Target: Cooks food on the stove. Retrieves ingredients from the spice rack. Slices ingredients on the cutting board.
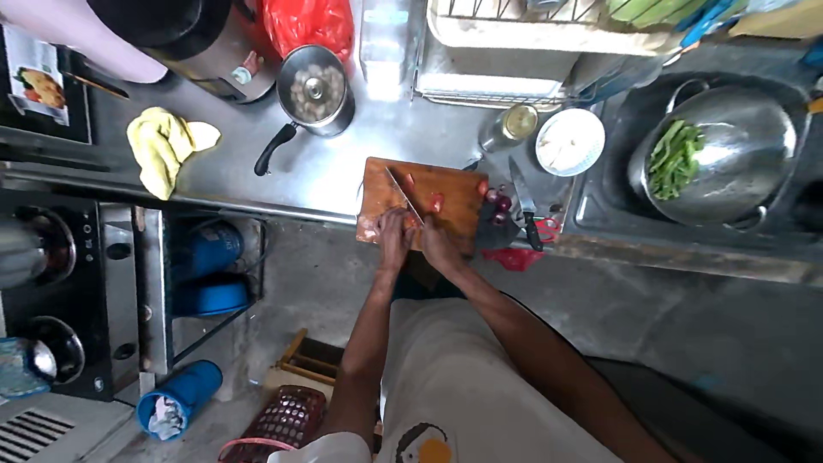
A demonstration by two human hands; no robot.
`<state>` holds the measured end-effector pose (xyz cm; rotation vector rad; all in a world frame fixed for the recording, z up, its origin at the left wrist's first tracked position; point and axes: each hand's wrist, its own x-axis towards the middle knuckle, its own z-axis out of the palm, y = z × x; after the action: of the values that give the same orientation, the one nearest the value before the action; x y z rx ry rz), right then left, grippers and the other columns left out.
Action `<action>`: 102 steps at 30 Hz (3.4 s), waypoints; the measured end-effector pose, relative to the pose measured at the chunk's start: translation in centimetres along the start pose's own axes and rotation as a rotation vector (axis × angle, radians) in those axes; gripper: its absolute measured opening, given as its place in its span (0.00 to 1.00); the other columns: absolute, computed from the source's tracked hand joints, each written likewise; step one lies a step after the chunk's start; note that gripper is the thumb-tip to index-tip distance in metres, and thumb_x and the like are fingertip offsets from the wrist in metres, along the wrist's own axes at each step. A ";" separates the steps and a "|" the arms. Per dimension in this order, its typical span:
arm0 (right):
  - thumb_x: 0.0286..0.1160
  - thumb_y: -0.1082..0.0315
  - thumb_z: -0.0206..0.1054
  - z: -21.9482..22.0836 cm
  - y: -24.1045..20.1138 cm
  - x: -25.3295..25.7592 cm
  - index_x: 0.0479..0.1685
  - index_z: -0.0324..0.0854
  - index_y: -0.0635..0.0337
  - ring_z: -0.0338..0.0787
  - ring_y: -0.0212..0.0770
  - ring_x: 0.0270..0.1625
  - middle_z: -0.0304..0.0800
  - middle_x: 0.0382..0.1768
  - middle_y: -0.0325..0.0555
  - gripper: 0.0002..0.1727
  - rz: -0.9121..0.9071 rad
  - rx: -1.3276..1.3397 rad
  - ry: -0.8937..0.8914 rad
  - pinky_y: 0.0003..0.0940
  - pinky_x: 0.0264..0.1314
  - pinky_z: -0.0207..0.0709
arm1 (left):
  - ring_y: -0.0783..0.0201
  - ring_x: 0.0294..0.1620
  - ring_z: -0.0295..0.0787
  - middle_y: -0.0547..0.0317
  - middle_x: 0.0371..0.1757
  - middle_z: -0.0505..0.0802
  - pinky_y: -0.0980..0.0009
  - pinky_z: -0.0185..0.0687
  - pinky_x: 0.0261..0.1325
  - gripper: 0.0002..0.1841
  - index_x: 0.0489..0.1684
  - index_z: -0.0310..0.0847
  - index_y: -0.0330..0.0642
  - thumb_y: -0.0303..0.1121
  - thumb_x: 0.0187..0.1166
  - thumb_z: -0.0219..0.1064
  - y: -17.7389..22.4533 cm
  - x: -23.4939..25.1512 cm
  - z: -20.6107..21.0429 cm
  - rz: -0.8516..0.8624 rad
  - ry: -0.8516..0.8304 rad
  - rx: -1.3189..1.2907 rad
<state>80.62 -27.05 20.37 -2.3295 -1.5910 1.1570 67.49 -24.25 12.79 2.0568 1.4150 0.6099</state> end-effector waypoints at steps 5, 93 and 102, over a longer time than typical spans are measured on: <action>0.90 0.64 0.57 -0.2 0.3 -0.2 0.71 0.70 0.63 0.94 0.64 0.41 0.90 0.39 0.63 0.18 0.004 0.021 -0.016 0.62 0.42 0.87 | 0.56 0.87 0.67 0.60 0.77 0.84 0.44 0.54 0.88 0.18 0.67 0.83 0.48 0.40 0.80 0.69 0.3 0.0 0.0 -0.038 -0.006 0.034; 0.92 0.57 0.52 -6.0 5.1 -5.2 0.71 0.74 0.58 0.94 0.62 0.49 0.92 0.41 0.60 0.19 0.049 0.020 0.068 0.60 0.53 0.85 | 0.47 0.75 0.80 0.46 0.74 0.84 0.48 0.79 0.76 0.18 0.70 0.79 0.43 0.26 0.82 0.62 7.1 2.5 -2.8 -0.156 -0.018 0.018; 0.92 0.61 0.51 -5.9 6.5 -2.7 0.70 0.74 0.60 0.94 0.63 0.51 0.92 0.43 0.62 0.18 0.119 0.051 0.092 0.61 0.53 0.86 | 0.42 0.74 0.81 0.39 0.76 0.81 0.43 0.79 0.74 0.18 0.73 0.79 0.41 0.30 0.87 0.57 5.4 1.3 -2.7 -0.578 -0.034 -0.084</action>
<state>88.83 -30.34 22.92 -2.4350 -1.3941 1.0819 69.82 -24.07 18.52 1.4759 1.8182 0.3750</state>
